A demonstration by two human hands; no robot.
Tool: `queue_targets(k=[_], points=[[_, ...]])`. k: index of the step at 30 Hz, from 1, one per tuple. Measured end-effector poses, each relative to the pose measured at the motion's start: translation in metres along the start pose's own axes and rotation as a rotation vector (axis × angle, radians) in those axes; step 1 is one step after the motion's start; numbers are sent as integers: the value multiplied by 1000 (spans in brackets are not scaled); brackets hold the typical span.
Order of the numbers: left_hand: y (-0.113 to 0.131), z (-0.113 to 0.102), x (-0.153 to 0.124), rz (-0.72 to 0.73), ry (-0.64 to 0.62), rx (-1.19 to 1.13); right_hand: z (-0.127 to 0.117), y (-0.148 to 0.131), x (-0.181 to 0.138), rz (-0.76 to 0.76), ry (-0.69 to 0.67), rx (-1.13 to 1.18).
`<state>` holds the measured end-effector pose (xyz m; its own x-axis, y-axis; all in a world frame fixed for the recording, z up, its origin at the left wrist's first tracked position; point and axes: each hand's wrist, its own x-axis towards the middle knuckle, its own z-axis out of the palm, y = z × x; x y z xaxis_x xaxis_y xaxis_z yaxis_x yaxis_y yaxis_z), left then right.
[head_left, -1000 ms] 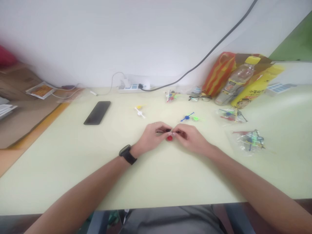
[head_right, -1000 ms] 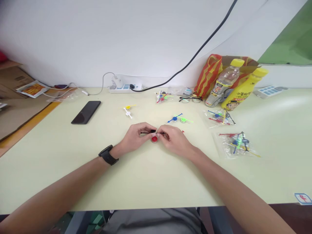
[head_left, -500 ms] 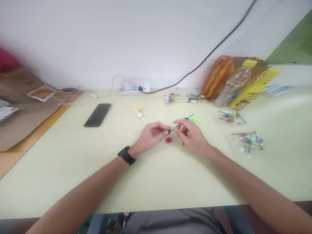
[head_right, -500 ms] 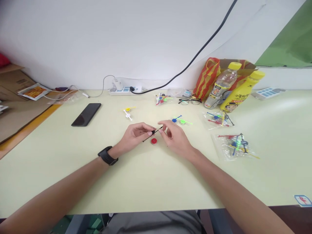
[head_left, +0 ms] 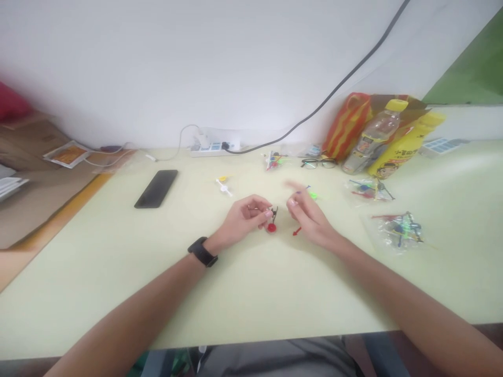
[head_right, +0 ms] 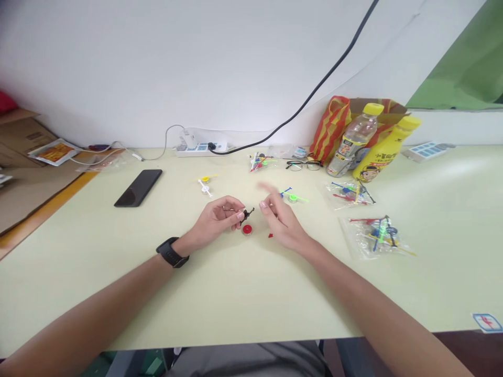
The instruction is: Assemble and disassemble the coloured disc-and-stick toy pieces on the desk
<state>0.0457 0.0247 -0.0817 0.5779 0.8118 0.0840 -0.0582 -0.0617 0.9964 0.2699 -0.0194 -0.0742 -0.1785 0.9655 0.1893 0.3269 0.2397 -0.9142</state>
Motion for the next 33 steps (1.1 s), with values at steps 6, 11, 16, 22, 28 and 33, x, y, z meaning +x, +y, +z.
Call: queue_targets(k=[6,11,16,22,28,33], points=[[-1,0,0,16,0,11,-7,0,5,6,-58,6],[0,4,-2,49,-6,9,0,0,5,103,-105,119],[-2,8,-4,116,38,129,2,1,4,157,-167,203],[-3,9,-4,187,67,250,2,-4,7,168,-155,323],[4,6,-9,243,82,636,-12,0,12,115,40,267],[0,4,-7,264,-8,785,-37,15,17,26,169,-106]])
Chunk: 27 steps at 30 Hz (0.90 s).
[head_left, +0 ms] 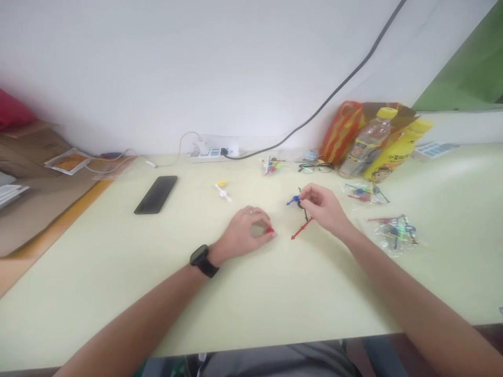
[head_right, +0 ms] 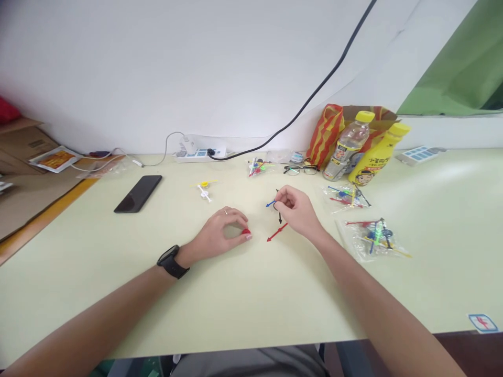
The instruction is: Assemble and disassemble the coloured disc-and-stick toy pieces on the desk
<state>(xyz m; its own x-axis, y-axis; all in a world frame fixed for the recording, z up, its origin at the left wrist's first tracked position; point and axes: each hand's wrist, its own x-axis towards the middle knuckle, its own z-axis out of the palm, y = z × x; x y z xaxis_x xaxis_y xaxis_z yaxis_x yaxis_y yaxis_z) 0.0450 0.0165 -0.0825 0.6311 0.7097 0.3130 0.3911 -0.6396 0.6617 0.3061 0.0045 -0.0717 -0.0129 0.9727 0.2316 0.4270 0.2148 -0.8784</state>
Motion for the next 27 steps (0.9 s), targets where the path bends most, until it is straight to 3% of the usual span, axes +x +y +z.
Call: queue_targets(k=[4,6,12,15,22,27], points=[[-3,3,1,-36,5,-17,-6,6,0,-32,-33,-472],[-3,3,2,-72,10,-66,-10,3,-1,-56,-62,-528],[-6,2,3,-157,49,-251,-29,-8,-4,-75,-428,-492],[-10,2,3,-201,60,-333,-32,-8,-4,-80,-537,-456],[-19,2,4,-250,63,-472,-28,-16,-5,-88,-555,-256],[-18,1,4,-259,54,-484,-29,-34,-8,-14,-542,75]])
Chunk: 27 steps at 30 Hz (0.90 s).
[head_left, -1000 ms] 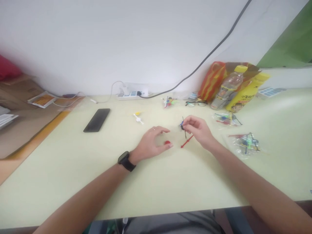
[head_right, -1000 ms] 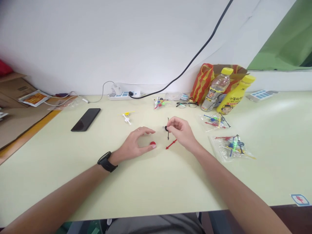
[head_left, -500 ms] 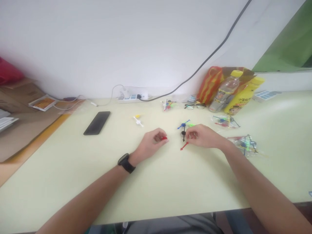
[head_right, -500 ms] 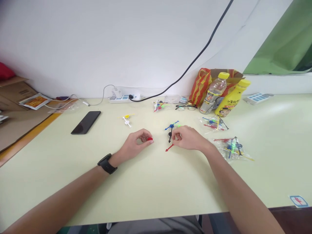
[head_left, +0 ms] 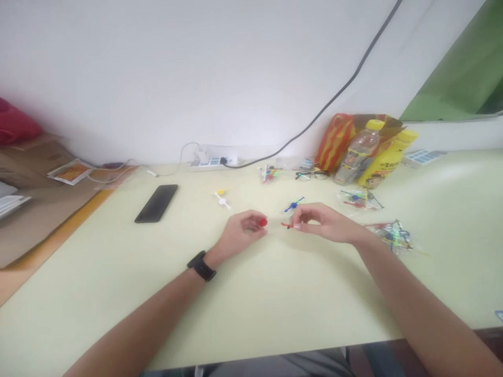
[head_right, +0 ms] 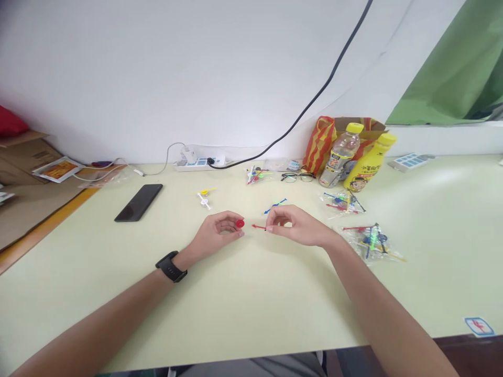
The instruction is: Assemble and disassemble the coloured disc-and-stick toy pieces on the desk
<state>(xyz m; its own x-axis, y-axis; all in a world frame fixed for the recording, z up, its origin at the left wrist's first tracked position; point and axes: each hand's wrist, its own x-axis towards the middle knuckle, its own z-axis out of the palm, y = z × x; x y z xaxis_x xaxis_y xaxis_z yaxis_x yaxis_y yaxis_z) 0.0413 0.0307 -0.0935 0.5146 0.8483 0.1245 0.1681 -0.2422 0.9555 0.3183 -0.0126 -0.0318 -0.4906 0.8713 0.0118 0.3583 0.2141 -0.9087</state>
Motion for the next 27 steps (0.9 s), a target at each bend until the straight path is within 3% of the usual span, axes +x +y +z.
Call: queue_targets(k=[4,7,12,16,27], points=[[7,1,-2,13,-16,-19,20,1,4,40,86,253],[12,2,-4,26,-33,-42,43,5,11,47,71,355],[16,4,-6,58,-76,-80,70,16,21,-31,168,307],[17,6,-5,54,-41,-79,75,24,25,-87,267,198],[16,5,-5,52,-24,-48,74,24,21,-129,269,106]])
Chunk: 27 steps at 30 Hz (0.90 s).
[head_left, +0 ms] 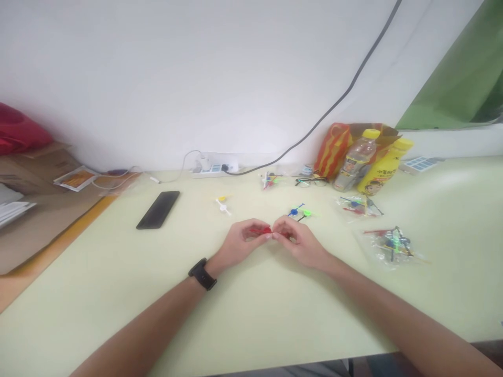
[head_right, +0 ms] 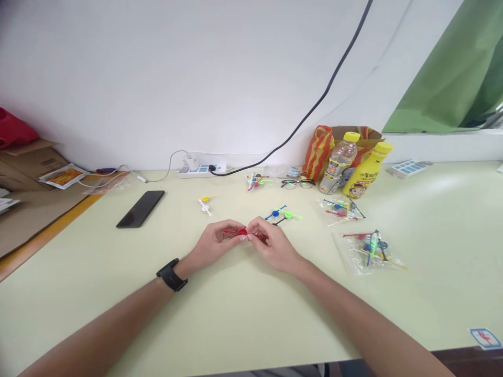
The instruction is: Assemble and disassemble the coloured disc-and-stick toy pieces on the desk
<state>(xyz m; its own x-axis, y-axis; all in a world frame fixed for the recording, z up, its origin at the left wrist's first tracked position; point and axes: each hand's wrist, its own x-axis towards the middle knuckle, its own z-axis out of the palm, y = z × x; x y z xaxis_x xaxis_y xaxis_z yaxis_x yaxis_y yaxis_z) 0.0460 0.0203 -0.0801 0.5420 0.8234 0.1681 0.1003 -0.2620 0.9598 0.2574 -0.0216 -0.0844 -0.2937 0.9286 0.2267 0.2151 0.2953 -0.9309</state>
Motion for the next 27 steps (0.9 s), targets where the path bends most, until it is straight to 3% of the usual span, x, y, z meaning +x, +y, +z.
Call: queue_targets(k=[7,16,27], points=[[0,-1,0,15,9,28,0,-3,-2,-19,-14,-89],[-6,-1,-1,16,5,-3,1,2,-2,1,63,-205],[-3,-1,-4,3,-3,22,2,1,-3,-15,68,-219]])
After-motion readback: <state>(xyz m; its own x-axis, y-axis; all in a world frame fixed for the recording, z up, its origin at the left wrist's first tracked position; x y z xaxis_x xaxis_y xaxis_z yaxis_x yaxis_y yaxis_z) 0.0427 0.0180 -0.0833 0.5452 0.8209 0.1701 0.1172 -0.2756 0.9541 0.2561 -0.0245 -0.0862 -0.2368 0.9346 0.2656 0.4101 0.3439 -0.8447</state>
